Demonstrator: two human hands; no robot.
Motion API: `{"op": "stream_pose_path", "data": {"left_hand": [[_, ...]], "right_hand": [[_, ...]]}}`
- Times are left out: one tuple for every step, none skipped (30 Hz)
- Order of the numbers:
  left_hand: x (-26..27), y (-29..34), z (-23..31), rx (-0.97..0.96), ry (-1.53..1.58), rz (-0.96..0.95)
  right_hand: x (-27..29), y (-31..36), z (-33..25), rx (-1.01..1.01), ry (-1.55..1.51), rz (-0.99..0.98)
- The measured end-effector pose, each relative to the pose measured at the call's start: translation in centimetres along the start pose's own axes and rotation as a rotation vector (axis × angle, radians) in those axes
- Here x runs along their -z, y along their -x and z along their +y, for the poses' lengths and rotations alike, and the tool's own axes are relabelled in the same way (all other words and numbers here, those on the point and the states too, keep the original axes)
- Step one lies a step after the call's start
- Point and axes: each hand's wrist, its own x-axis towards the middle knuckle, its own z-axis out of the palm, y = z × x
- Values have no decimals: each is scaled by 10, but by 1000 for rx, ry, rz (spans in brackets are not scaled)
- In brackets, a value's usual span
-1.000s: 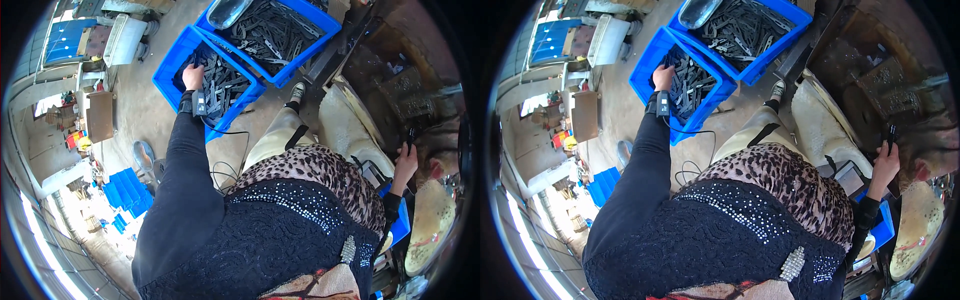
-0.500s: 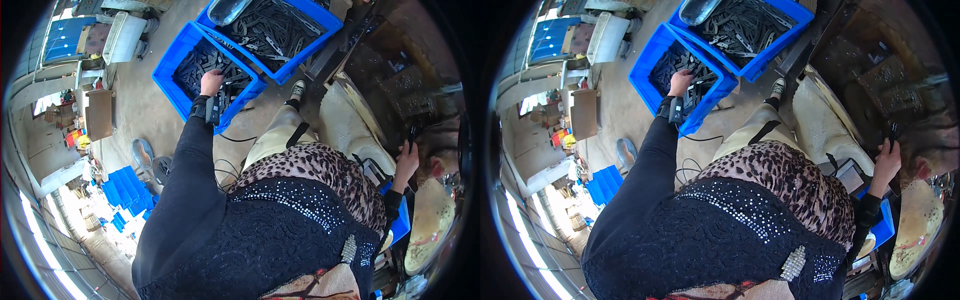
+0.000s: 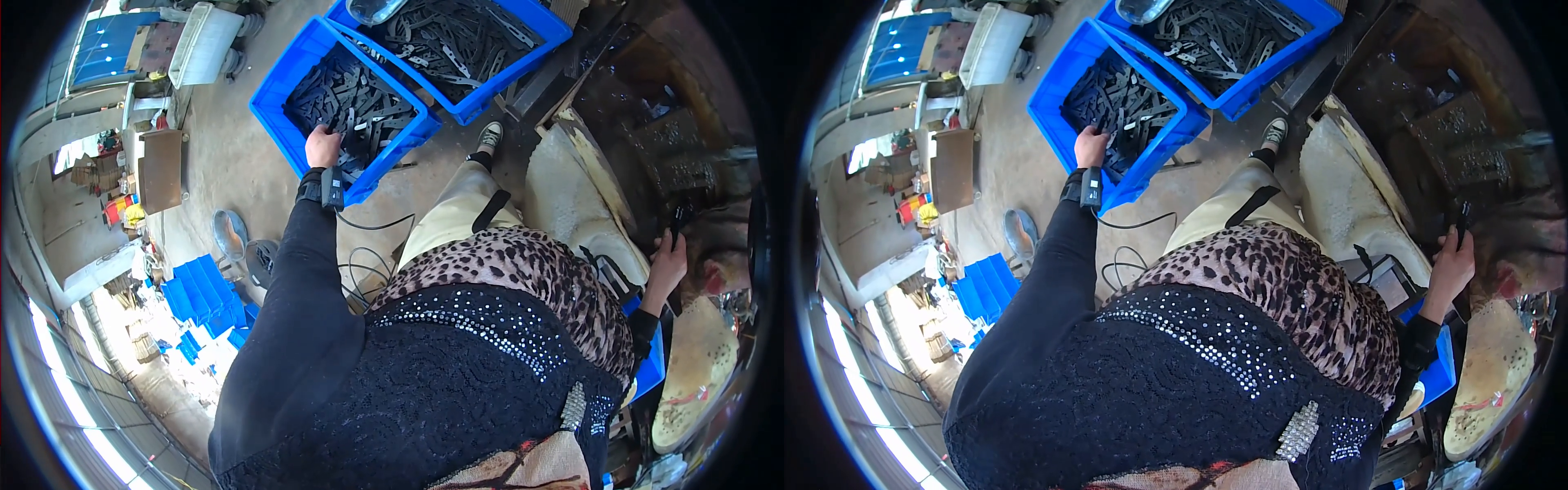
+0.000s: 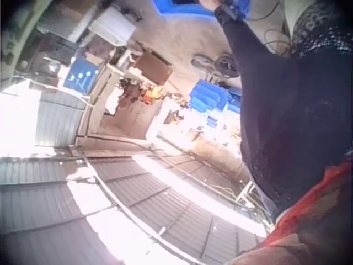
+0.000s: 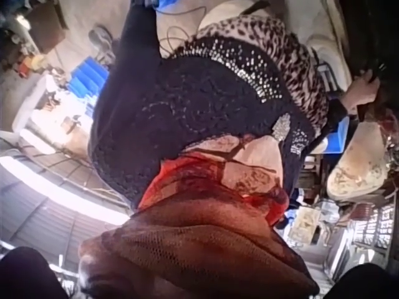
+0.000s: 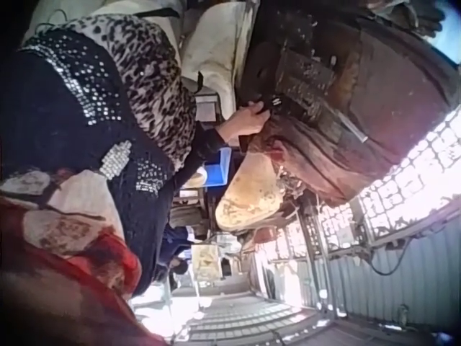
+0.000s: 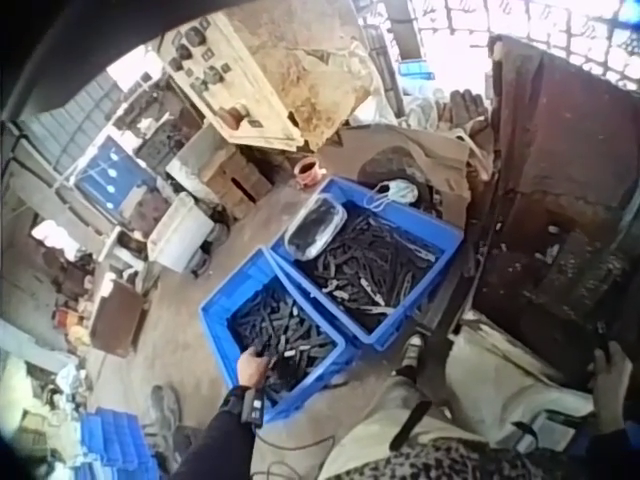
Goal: The person picks up metal pieces from a blue bin, holds them against a grinding wheel, and places the finished pieces into a separate blue bin, occasionally using a brush to apply liquid from a bucket to the wheel.
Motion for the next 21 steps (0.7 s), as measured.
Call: {"op": "stream_pose_path", "data": {"left_hand": [[-1,0,-3,4,2,2],[-5,-2,-10,29,-4,47],[-11,-6,-17,52,-9,93],[-17,-8,-25,77,-16,140],[-26,-11,-32,81,-15,144],[-38,-14,-42,109,37,124],[-49,-15,-51,136,89,105],[-61,-17,-51,156,148,79],[-69,-16,-37,153,153,77],[-72,-14,-16,85,54,59],[-70,-11,-1,20,-48,45],[-68,-10,10,22,-47,48],[-65,-7,20,-26,-10,7],[-61,-5,28,-75,26,-33],[-59,-4,30,-123,61,-74],[-59,-5,26,-119,59,-70],[-62,-9,19,-87,118,-139],[-63,-11,14,-54,176,-208],[-65,-12,11,-24,237,-281],[-50,-9,30,-31,241,-294],[-8,1,67,233,573,-292]], "right_hand": [[0,0,-1,2,-4,1],[1,-1,0,5,-3,1],[0,-2,4,3,10,-2],[0,-3,7,3,20,-7],[-1,-4,8,3,30,-13],[-1,-4,7,11,25,-20],[-1,-4,5,14,27,-29],[-1,-4,4,13,35,-29],[-1,-3,4,7,44,-24],[0,-4,6,9,46,-19],[0,-4,8,10,46,-11],[-1,-4,10,12,46,-4],[-1,-3,11,15,45,1],[0,-3,10,19,41,-2],[0,-3,9,25,42,-5],[1,-4,8,31,43,-8],[0,-4,7,38,45,-12],[-2,-5,5,43,43,-18],[-1,-5,5,40,37,-23],[-1,-5,8,27,39,-17],[0,-5,10,13,37,-13]]}}
